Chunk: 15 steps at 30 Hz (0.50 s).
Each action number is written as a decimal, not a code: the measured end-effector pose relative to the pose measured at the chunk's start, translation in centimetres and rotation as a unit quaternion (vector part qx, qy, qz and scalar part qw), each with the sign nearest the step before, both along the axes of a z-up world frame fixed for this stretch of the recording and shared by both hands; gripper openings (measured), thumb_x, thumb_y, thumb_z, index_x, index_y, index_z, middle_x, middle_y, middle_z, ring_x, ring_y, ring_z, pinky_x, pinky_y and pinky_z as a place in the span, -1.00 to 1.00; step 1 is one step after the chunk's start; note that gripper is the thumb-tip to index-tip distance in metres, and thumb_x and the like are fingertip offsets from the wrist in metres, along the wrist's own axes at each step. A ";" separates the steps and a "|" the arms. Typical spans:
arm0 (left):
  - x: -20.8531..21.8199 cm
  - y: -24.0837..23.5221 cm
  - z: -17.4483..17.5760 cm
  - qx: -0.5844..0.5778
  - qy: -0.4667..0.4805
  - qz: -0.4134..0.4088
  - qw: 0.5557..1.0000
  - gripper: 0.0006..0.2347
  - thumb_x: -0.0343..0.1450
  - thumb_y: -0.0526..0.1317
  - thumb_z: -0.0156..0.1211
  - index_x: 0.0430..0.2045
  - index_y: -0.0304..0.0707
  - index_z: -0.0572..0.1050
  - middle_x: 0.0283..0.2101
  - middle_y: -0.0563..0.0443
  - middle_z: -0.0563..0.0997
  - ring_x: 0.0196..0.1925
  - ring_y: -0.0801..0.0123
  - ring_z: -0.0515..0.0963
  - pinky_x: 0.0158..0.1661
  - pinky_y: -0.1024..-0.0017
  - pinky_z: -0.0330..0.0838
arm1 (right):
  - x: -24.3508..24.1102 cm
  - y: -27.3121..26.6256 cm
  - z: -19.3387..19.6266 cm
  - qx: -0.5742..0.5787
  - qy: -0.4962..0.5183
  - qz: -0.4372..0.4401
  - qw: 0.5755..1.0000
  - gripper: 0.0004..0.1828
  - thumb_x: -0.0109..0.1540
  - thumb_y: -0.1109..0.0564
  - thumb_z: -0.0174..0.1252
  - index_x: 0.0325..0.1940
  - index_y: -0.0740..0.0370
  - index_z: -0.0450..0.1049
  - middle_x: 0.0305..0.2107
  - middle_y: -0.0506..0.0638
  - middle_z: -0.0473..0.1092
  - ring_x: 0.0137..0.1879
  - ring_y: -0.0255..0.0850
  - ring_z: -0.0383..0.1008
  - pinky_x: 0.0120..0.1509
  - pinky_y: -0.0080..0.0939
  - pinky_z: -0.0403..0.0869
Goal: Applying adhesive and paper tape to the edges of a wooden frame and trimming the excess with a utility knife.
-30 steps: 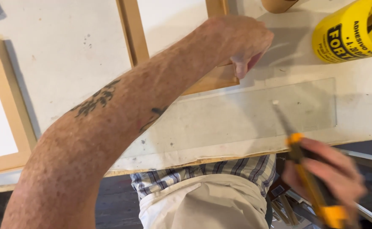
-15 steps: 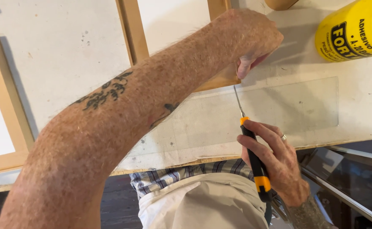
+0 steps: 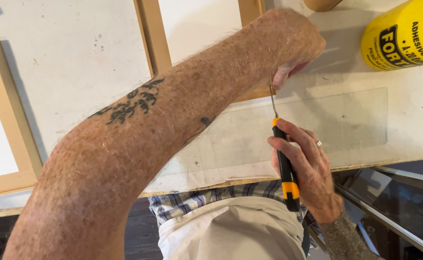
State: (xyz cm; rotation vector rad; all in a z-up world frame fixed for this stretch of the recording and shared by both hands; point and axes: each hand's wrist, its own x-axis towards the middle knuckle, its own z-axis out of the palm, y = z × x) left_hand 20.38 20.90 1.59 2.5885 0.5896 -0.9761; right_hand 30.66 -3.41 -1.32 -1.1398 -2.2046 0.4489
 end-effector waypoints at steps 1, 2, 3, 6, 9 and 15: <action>0.0 0.0 -0.1 0.004 0.005 -0.007 1.000 -0.72 0.16 0.03 0.58 -0.34 0.11 0.73 -0.38 0.26 0.69 -0.29 0.28 0.65 -0.28 0.21 0.56 | -0.2 0.1 0.2 -0.004 -0.006 -0.009 1.000 -0.64 0.35 0.40 0.16 0.19 0.16 0.39 0.28 0.21 0.32 0.07 0.04 0.50 0.14 0.00 0.55; 0.0 0.1 -0.3 0.003 0.005 -0.007 1.000 -0.72 0.16 0.03 0.58 -0.34 0.11 0.73 -0.38 0.26 0.69 -0.29 0.28 0.65 -0.28 0.21 0.56 | -0.2 0.0 0.1 -0.004 -0.005 -0.009 1.000 -0.64 0.35 0.40 0.16 0.19 0.16 0.39 0.28 0.21 0.32 0.07 0.04 0.50 0.14 0.00 0.55; 0.0 0.1 -0.4 0.002 0.002 -0.013 1.000 -0.74 0.16 0.03 0.57 -0.36 0.10 0.74 -0.40 0.26 0.69 -0.29 0.30 0.65 -0.28 0.21 0.56 | -0.2 -0.1 -0.1 -0.011 -0.006 -0.018 1.000 -0.64 0.34 0.39 0.18 0.18 0.16 0.40 0.28 0.19 0.33 0.02 0.01 0.49 0.09 -0.03 0.55; 0.2 0.3 -0.7 -0.001 -0.004 -0.022 1.000 -0.76 0.15 0.02 0.56 -0.39 0.09 0.74 -0.42 0.27 0.69 -0.30 0.33 0.65 -0.28 0.21 0.56 | -0.1 -0.2 -0.3 -0.015 -0.011 -0.034 0.999 -0.64 0.33 0.39 0.21 0.17 0.15 0.41 0.28 0.16 0.34 -0.02 -0.04 0.48 0.05 -0.06 0.54; 0.3 0.2 -0.7 -0.002 -0.003 -0.015 1.000 -0.74 0.15 0.03 0.59 -0.38 0.08 0.74 -0.40 0.27 0.69 -0.28 0.31 0.65 -0.26 0.20 0.56 | 0.0 -0.4 -0.2 -0.022 -0.007 -0.039 0.999 -0.64 0.32 0.39 0.21 0.17 0.16 0.40 0.28 0.16 0.33 0.00 -0.04 0.50 0.12 -0.04 0.54; -0.6 -0.1 1.0 -0.017 0.004 0.022 1.000 -0.75 0.18 -0.03 0.59 -0.35 0.06 0.73 -0.38 0.22 0.69 -0.30 0.26 0.64 -0.29 0.22 0.54 | -0.9 -0.6 0.7 -0.047 0.016 -0.069 0.996 -0.68 0.36 0.31 0.16 0.19 0.21 0.35 0.25 0.24 0.31 0.31 0.14 0.48 0.29 0.05 0.57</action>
